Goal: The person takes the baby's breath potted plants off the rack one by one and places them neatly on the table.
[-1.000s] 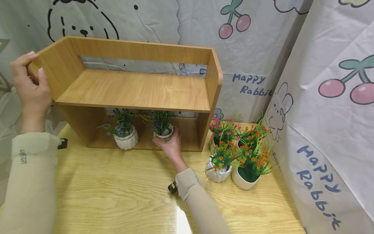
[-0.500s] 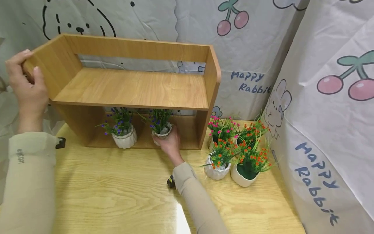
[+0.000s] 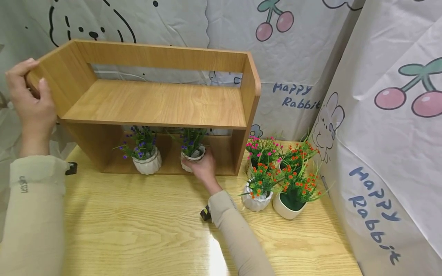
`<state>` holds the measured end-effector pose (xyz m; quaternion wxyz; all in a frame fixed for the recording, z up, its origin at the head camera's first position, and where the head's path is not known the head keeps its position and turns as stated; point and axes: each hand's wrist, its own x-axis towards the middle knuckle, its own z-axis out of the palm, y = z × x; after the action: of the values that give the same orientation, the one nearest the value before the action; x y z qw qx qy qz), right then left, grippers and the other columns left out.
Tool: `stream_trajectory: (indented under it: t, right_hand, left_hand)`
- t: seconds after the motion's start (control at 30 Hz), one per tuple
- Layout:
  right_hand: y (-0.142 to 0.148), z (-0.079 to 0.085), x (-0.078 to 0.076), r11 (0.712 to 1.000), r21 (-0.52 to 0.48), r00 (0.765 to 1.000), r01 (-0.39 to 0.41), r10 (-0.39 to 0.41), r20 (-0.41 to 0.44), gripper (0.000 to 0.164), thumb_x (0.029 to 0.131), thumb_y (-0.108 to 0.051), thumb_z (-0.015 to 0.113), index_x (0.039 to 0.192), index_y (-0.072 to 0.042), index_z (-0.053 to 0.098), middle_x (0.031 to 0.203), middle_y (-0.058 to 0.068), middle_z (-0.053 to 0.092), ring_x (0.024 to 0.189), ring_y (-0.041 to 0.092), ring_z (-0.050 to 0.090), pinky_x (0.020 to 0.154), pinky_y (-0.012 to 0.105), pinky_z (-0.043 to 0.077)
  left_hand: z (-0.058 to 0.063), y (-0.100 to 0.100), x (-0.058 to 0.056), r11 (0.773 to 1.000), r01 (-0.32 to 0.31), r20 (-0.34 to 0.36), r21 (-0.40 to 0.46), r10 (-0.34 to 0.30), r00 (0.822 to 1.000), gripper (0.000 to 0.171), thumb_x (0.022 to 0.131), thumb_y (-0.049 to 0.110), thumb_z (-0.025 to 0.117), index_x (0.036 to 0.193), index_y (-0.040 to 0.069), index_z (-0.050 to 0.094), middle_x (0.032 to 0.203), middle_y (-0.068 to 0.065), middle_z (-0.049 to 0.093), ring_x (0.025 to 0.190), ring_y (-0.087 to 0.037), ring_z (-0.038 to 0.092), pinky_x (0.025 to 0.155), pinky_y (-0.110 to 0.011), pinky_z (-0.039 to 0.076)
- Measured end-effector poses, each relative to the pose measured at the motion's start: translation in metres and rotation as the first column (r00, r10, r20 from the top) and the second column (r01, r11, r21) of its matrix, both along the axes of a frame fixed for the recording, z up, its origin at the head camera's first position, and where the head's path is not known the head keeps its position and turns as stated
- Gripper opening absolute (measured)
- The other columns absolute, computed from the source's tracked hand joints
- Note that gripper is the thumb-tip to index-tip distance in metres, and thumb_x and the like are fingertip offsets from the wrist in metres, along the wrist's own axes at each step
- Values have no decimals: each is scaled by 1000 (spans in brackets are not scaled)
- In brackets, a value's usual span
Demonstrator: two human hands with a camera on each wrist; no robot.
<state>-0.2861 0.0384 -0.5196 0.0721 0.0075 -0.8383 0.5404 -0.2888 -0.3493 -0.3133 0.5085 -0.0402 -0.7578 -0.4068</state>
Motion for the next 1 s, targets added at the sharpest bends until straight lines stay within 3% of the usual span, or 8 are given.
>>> stream_trajectory:
  t: [0.23,0.57,1.0]
  right_hand:
    - [11,8,10,997,-79,999,1,2,40,90,68,-29,96,141,-3,52,135,17,64,126,35,61,109,47,48]
    - [24,25,34,995,-95,998,28,-22,63,93,67,-27,97,144,-7,49,139,14,62,131,34,57,111,48,46]
    - [52,30,78,1000,-14,999,18,-19,-40,96,65,-24,99,144,-7,48,142,15,58,132,36,56,112,54,43]
  left_hand:
    - [-1,-2,-2,1000,6,-18,-16,-7,1000,39,100,14,49,135,23,61,142,13,53,137,-6,47,116,-20,34]
    - [6,8,8,1000,-14,28,18,14,1000,38,102,13,47,136,23,60,143,14,52,138,-5,46,118,-21,34]
    - [3,5,4,1000,-10,29,-2,10,1000,38,102,14,47,137,22,59,145,12,51,139,-5,45,118,-21,33]
